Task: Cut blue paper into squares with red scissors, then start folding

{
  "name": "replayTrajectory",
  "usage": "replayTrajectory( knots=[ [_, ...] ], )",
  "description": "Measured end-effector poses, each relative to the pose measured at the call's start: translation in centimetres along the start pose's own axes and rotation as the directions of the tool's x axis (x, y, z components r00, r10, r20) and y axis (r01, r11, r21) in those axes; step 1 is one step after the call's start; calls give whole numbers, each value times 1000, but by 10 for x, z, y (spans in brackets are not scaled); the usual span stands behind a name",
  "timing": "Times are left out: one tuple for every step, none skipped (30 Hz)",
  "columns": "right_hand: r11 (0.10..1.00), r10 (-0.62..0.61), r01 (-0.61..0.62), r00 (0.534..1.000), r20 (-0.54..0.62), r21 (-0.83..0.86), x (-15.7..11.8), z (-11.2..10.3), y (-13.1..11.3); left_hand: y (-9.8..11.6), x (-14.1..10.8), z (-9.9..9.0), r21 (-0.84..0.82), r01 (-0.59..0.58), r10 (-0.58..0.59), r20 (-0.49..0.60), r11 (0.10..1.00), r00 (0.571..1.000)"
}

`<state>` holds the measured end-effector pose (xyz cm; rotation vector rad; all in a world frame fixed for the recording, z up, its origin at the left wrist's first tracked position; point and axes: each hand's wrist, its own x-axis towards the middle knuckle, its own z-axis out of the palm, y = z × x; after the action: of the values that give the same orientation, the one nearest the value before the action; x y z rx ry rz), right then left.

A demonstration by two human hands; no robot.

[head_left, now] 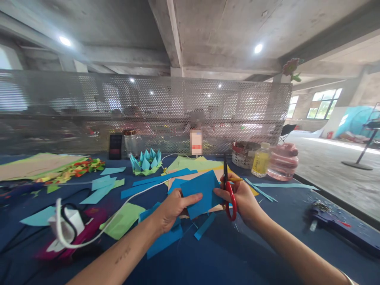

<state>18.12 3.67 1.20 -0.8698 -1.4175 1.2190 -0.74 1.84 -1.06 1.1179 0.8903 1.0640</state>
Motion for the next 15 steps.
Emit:
replayTrajectory(
  knots=[
    [1000,4,-4,1000,3,-2,-1,1,0,-1,0,0,-16,-13,14,6,1000,1000],
    [1000,6,-6,1000,4,-4,-2,2,0,-2,-1,1,-27,-28,29,10,999,1000],
    [1000,8,-8,1000,4,-8,-3,3,0,-3,-1,1,-33,-44,45,16,998,999],
    [1000,10,-10,1000,3,-13,-4,3,0,-3,-2,1,-38,-60,61,25,997,998],
    [1000,11,-11,1000,4,-18,-5,4,0,-2,-2,2,-44,-79,80,33,996,996],
    [1000,10,-10,1000,5,-20,-6,4,1,-2,-3,2,-48,-97,99,40,994,994],
    [1000,10,-10,1000,6,-20,-6,5,1,-2,-3,3,-46,-113,115,46,993,992],
    [1000,14,-14,1000,11,-18,-6,5,2,-1,-3,3,-38,-128,130,47,991,990],
    [1000,19,-19,1000,16,-11,-6,5,2,-1,-3,3,-24,-137,138,44,990,989],
    [1000,25,-25,999,23,-3,-6,5,3,-1,-3,4,-6,-140,140,37,990,989],
    [999,34,-34,999,30,3,-6,5,3,-2,-3,3,14,-137,137,29,990,990],
    [999,43,-43,998,34,5,-6,5,3,-2,-3,3,34,-133,133,17,991,991],
    [999,51,-52,998,37,3,-6,6,3,-3,-3,3,51,-134,134,1,990,991],
    [998,55,-55,998,33,-6,-6,6,3,-3,-2,2,66,-140,142,-17,988,990],
    [998,57,-56,998,27,-21,-7,7,2,-3,-2,2,77,-153,156,-37,985,987]
  ],
)
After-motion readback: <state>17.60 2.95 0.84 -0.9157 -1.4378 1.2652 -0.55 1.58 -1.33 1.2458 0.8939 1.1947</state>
